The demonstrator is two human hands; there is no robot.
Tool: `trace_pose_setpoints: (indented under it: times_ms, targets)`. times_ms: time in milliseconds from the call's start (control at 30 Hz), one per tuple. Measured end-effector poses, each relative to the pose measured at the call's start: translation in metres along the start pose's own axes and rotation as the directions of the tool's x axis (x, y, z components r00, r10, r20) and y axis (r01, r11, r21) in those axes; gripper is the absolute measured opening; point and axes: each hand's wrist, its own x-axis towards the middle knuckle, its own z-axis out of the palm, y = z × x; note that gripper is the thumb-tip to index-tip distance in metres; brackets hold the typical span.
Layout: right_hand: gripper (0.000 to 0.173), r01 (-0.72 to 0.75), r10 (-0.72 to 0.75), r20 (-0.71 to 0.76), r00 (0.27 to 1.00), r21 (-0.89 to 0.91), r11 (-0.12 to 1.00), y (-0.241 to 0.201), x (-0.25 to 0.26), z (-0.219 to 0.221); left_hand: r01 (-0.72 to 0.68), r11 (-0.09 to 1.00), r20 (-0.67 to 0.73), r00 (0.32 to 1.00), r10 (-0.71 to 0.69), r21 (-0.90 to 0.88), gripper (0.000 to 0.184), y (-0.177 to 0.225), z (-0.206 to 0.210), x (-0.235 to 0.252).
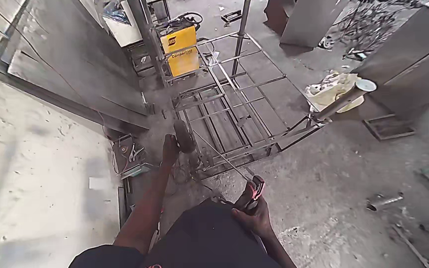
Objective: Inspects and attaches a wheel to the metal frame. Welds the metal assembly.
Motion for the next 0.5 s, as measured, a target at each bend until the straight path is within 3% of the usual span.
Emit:
trace_pose_setpoints:
  times_ms: [500]
  targets:
    - [0.079,-0.051,0.051,-0.017,0.999,-0.008,0.999,-0.003,0.003,-0.001,-0.051,0.996,-0.015,0.999,0.05,-0.079,0.039,-0.017,0.007,0.013]
